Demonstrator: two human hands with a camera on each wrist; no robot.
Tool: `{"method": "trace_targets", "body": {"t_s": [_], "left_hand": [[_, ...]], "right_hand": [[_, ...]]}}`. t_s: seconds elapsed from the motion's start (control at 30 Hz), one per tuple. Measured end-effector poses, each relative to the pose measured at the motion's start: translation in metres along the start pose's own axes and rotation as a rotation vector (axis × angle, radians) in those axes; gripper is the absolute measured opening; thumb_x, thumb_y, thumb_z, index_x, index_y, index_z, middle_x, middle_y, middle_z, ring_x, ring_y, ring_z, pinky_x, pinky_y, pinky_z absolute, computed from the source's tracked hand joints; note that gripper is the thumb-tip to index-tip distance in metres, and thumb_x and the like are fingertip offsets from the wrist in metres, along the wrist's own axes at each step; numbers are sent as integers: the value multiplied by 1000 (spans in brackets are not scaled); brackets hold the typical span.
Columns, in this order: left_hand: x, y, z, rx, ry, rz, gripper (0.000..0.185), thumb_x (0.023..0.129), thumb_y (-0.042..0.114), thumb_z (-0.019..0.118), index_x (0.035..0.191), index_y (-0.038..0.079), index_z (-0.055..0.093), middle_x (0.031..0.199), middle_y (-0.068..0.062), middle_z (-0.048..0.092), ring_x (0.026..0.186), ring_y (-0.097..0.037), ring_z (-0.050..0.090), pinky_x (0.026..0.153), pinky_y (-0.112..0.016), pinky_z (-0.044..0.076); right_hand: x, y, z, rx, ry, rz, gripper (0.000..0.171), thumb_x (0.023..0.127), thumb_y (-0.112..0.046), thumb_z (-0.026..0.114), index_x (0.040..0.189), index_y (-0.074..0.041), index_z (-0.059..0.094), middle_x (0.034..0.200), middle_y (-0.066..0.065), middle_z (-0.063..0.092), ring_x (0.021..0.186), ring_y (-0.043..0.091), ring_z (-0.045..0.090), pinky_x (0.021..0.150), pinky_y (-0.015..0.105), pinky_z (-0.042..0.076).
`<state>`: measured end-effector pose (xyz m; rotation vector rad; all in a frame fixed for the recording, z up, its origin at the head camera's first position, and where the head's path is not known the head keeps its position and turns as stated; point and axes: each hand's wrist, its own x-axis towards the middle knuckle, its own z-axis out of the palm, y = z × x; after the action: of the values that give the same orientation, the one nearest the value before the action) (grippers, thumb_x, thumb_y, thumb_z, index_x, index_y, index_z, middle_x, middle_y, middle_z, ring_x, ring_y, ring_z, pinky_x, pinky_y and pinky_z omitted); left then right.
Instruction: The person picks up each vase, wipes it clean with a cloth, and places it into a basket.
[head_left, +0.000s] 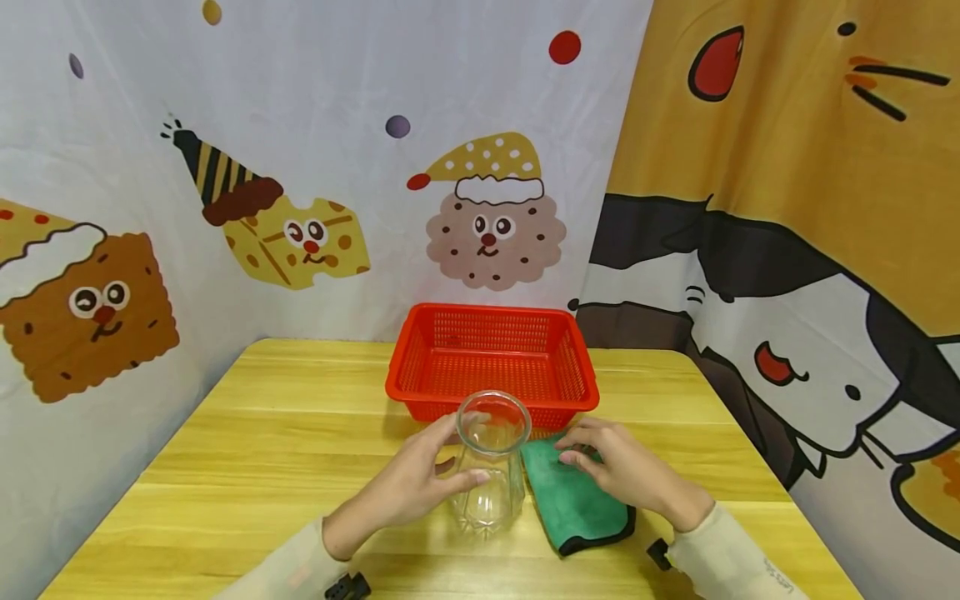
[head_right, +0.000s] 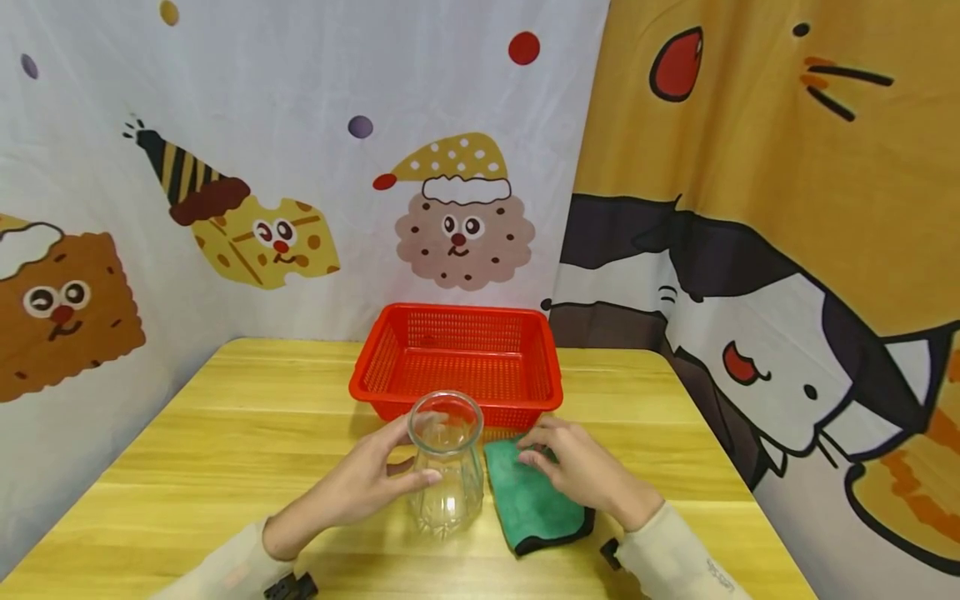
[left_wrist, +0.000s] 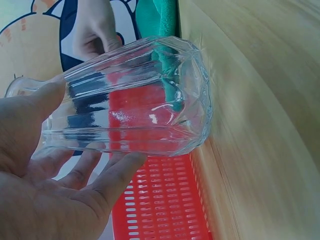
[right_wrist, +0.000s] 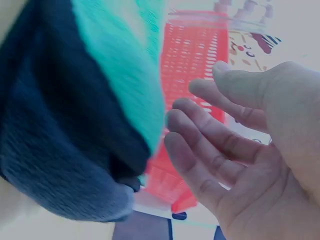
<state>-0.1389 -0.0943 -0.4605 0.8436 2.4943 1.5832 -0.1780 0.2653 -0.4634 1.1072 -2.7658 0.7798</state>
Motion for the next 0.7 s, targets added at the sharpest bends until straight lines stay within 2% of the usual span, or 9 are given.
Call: {"method": "trace_targets", "body": {"t_s": [0.27, 0.57, 0.7], "left_hand": [[0, 0, 0, -3, 1, -5, 65, 108, 32, 87, 166, 23, 59, 165, -8, 67, 157, -41, 63, 118, -60, 65], [-1, 1, 1, -5, 0, -12, 66, 108, 33, 87, 167, 22, 58, 165, -9, 67, 157, -42, 63, 119, -61, 65], [-1, 2, 1, -2, -4, -8, 67, 109, 33, 87, 167, 23, 57, 165, -9, 66, 158, -41, 63, 119, -61, 64]], "right_hand": [[7, -2, -11, -72, 147, -58, 13, 110, -10, 82, 120, -14, 88, 114, -2, 86, 100, 8, 79, 84, 32, 72], [16, 1, -20, -102, 283, -92, 16, 102, -4, 89, 116, -12, 89, 103, -6, 82, 85, -2, 69, 74, 21, 67], [22, 3, -23, -122, 359, -129, 15, 102, -4, 89, 115, -11, 89, 103, -4, 83, 82, -1, 68, 72, 21, 66]]}}
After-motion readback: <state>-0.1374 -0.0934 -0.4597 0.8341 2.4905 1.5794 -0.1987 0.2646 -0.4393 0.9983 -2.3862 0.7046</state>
